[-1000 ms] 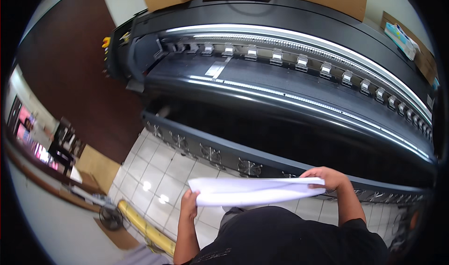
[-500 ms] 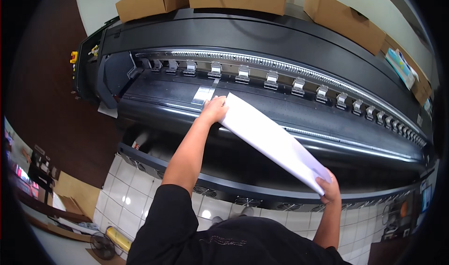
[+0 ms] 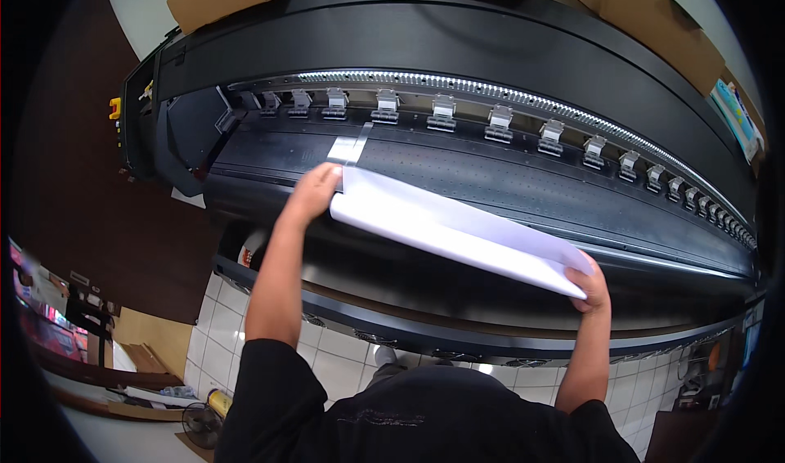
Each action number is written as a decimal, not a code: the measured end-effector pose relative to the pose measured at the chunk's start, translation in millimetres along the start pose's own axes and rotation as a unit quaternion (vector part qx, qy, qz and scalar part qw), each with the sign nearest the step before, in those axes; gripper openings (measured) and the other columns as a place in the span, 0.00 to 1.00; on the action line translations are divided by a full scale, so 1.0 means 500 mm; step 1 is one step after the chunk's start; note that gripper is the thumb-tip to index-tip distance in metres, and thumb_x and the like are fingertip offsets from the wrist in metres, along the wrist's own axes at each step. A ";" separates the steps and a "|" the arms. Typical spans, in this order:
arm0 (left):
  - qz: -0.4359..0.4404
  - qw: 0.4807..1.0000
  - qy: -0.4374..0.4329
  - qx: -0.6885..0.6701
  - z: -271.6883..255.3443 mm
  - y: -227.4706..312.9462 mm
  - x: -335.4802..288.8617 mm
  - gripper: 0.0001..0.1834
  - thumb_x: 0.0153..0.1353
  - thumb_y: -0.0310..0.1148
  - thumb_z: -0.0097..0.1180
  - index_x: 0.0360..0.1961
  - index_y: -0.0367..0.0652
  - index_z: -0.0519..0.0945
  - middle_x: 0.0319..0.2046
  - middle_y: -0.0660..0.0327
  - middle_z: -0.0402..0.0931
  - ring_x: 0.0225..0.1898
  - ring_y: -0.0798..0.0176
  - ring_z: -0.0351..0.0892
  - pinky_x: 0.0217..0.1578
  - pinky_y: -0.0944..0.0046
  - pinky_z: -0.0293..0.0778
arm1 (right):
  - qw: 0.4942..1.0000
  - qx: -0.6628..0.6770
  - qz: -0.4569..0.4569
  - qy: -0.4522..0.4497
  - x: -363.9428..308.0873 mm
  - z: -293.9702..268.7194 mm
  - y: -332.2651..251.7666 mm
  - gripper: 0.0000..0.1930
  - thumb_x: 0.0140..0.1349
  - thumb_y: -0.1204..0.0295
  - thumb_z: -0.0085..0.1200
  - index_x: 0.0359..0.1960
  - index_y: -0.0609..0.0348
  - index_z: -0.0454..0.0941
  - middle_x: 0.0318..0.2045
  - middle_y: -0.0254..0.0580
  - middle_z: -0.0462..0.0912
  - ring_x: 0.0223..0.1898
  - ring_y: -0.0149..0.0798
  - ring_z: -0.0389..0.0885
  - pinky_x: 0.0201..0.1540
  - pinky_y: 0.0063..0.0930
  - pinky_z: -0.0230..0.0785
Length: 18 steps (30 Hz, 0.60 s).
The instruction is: The recorder loads paper, adjusts settings, and monitors a large format industrial printer.
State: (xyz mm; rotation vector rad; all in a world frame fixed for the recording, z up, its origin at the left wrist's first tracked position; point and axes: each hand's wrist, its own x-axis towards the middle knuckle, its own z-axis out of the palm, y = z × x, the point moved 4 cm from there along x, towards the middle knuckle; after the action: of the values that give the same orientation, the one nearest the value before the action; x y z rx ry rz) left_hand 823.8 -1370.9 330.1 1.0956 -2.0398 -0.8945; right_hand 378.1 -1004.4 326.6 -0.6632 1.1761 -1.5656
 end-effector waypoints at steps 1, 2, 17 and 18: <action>0.019 0.999 -0.013 0.022 0.025 0.032 -0.007 0.17 0.72 0.40 0.49 0.49 0.37 0.80 0.40 0.53 0.83 0.43 0.58 0.81 0.47 0.61 0.74 | 1.000 -0.007 -0.010 0.007 -0.014 -0.017 -0.005 0.19 0.53 0.78 0.65 0.47 0.64 0.77 0.38 0.40 0.83 0.39 0.32 0.81 0.45 0.25 0.74; 0.013 0.999 -0.039 -0.009 0.049 0.092 -0.018 0.18 0.71 0.40 0.49 0.51 0.37 0.78 0.41 0.53 0.83 0.43 0.61 0.81 0.47 0.61 0.74 | 1.000 -0.014 -0.020 0.018 -0.035 -0.042 -0.006 0.18 0.53 0.77 0.66 0.46 0.64 0.77 0.38 0.41 0.83 0.39 0.32 0.81 0.44 0.25 0.74; -0.119 0.922 -0.111 -0.350 0.093 0.049 -0.218 0.17 0.70 0.36 0.55 0.50 0.32 0.80 0.41 0.59 0.83 0.41 0.69 0.79 0.45 0.67 0.73 | 0.936 -0.338 0.025 0.090 -0.144 -0.028 0.013 0.12 0.65 0.68 0.58 0.43 0.66 0.82 0.36 0.35 0.84 0.37 0.28 0.78 0.44 0.26 0.71; -0.120 0.921 -0.115 -0.352 0.101 0.051 -0.218 0.17 0.70 0.36 0.55 0.50 0.32 0.80 0.41 0.59 0.83 0.41 0.69 0.79 0.45 0.67 0.73 | 0.932 -0.349 0.033 0.092 -0.135 -0.038 0.009 0.12 0.67 0.69 0.56 0.44 0.66 0.82 0.37 0.34 0.84 0.38 0.28 0.78 0.45 0.27 0.71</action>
State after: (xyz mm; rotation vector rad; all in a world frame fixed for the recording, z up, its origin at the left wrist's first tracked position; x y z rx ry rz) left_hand 821.1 -1252.3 298.6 0.8552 -1.5372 -1.7775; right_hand 385.3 -934.4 325.2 -0.9273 1.9071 -1.1462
